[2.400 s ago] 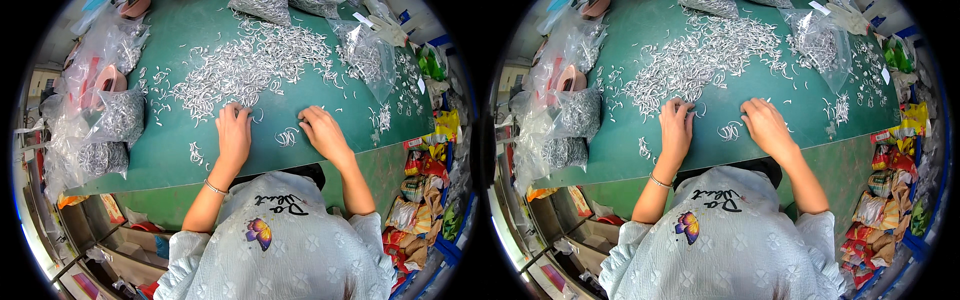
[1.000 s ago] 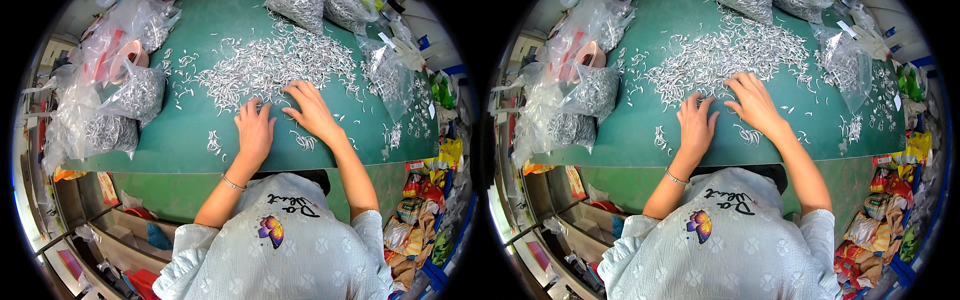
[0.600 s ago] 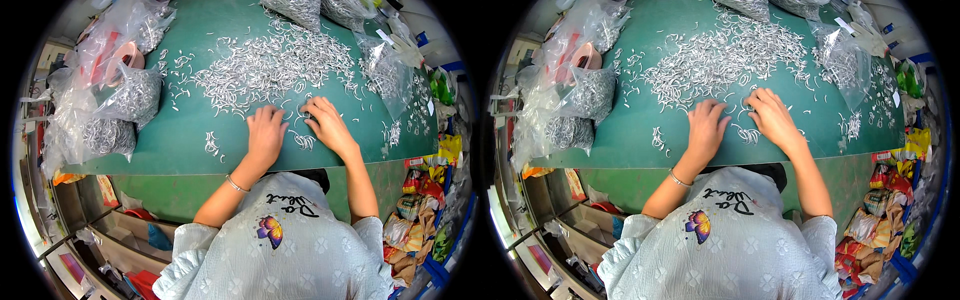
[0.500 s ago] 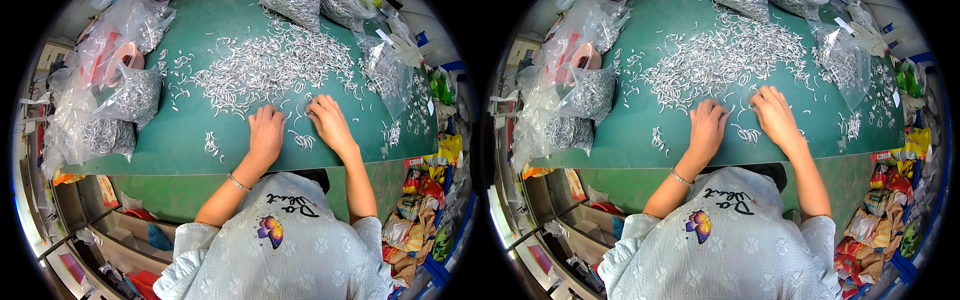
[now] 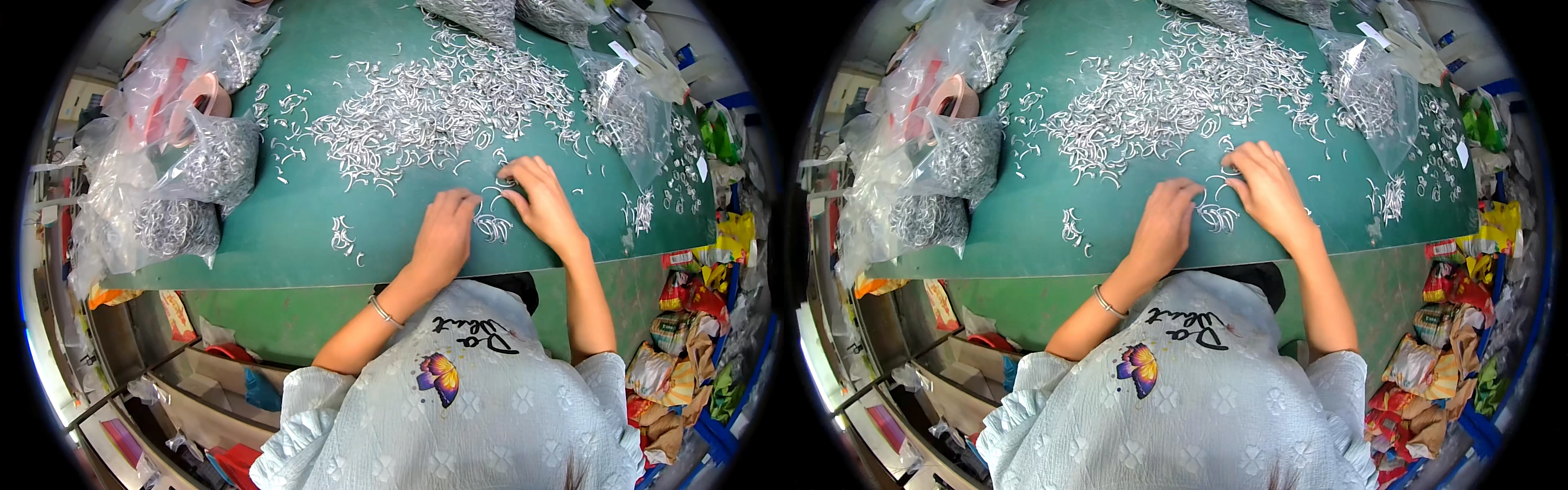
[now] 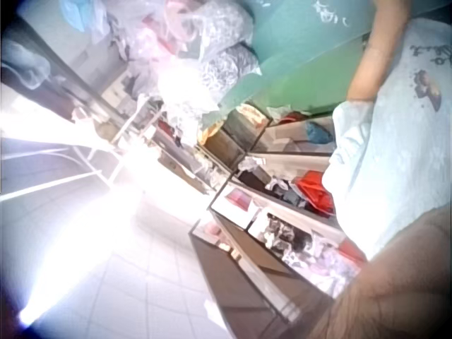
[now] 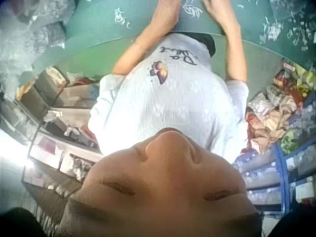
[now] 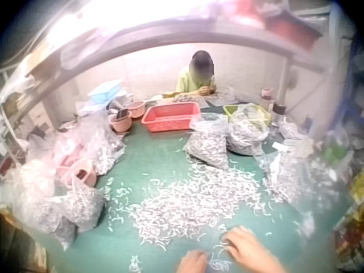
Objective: The person sorts small curved metal parts by hand on a workbench, picking them up from a pile and collecting them in their palm before moving them.
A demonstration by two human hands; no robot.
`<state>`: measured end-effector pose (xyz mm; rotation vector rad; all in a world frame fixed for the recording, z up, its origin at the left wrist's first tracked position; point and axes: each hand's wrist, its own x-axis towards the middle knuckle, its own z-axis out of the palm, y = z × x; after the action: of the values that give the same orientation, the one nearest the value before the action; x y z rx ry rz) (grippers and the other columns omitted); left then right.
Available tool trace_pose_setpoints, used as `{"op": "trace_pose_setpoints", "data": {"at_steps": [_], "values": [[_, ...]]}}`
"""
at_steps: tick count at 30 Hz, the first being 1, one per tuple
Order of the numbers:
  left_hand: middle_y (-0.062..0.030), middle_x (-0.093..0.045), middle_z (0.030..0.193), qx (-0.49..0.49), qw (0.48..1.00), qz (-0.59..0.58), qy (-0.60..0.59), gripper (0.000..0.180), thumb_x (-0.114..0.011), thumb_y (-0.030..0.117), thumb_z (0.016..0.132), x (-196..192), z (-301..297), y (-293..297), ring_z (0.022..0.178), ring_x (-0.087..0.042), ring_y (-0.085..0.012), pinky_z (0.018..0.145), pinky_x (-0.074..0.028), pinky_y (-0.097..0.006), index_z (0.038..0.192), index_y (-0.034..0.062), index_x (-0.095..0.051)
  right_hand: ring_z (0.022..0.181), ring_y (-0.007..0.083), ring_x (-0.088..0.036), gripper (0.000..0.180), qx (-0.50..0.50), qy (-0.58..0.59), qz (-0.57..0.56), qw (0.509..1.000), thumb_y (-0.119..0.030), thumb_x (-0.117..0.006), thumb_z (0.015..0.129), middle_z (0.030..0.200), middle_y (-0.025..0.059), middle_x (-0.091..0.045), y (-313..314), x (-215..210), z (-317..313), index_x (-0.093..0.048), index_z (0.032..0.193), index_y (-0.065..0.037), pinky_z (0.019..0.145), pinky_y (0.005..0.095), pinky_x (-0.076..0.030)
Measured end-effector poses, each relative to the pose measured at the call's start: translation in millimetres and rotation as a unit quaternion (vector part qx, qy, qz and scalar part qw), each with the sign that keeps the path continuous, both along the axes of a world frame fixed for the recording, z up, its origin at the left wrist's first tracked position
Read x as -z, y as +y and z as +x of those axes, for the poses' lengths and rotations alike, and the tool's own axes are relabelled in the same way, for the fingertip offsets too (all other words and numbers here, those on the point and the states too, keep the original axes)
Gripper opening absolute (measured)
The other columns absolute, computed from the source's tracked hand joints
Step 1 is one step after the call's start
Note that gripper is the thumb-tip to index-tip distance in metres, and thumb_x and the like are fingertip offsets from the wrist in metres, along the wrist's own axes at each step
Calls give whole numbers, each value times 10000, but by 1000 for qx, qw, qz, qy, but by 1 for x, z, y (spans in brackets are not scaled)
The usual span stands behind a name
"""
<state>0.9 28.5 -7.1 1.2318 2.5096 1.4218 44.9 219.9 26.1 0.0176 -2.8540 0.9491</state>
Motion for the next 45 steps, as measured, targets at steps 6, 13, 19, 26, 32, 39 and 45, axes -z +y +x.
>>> {"op": "trace_pose_setpoints", "data": {"at_steps": [6, 13, 19, 26, 32, 39, 45], "values": [[-162, -568, 1114, 12, 999, -18, -33, 344, -560, -66, 831, -4, 4, -3, 1031, -530, -352, 877, -432, -419, 1162, 26, -566, 942, 300, -544, 162, -65, -40, -17, 997, -39, -675, 791, 987, 77, -595, 10, -2, 13, -635, 948, -44, 843, 396, -418], [-146, -564, 1167, 51, 998, -44, -12, 388, -548, -77, 840, -1, 12, 16, 1055, -534, -322, 865, -413, -400, 1208, 43, -560, 948, 313, -532, 208, 72, 60, 43, 995, -8, -682, 782, 991, 111, -569, 9, 6, 3, -619, 978, -36, 841, 399, -433], [-149, -573, 1144, -1, 999, -11, -39, 356, -559, -50, 854, -5, 3, 2, 1041, -547, -313, 864, -416, -394, 1193, 54, -583, 931, 294, -517, 159, 82, 65, 23, 994, -3, -690, 746, 974, 90, -553, 17, 0, 14, -627, 885, -45, 805, 389, -411], [-147, -560, 1131, -65, 994, -77, 43, 319, -608, 12, 855, -4, -13, 11, 1016, -528, -324, 859, -407, -410, 1173, 29, -580, 885, 279, -504, 158, 37, 10, 148, 988, 5, -639, 787, 919, 100, -540, 4, 3, 20, -612, 936, -39, 769, 385, -390], [-124, -538, 1049, -103, 978, -152, 96, 253, -652, 74, 846, -1, -48, 25, 977, -508, -309, 830, -375, -422, 1090, 30, -596, 837, 325, -540, 150, 162, 64, -65, 983, 41, -576, 857, 873, 144, -579, 14, 0, 28, -573, 1004, 13, 769, 421, -432], [-103, -533, 992, -82, 979, -141, 120, 163, -665, 93, 835, 9, -47, 22, 938, -510, -277, 791, -357, -408, 978, 45, -602, 851, 342, -546, 88, 199, 99, 14, 975, 16, -575, 864, 881, 151, -594, 25, 14, 24, -606, 946, 8, 765, 421, -428], [-79, -554, 940, -105, 977, -140, 124, 108, -679, 82, 828, 7, -52, 14, 901, -521, -273, 771, -361, -405, 908, 55, -613, 850, 321, -539, 44, 180, 88, 83, 976, -25, -615, 844, 858, 120, -586, 18, 8, 12, -594, 882, -28, 757, 413, -394]]}}
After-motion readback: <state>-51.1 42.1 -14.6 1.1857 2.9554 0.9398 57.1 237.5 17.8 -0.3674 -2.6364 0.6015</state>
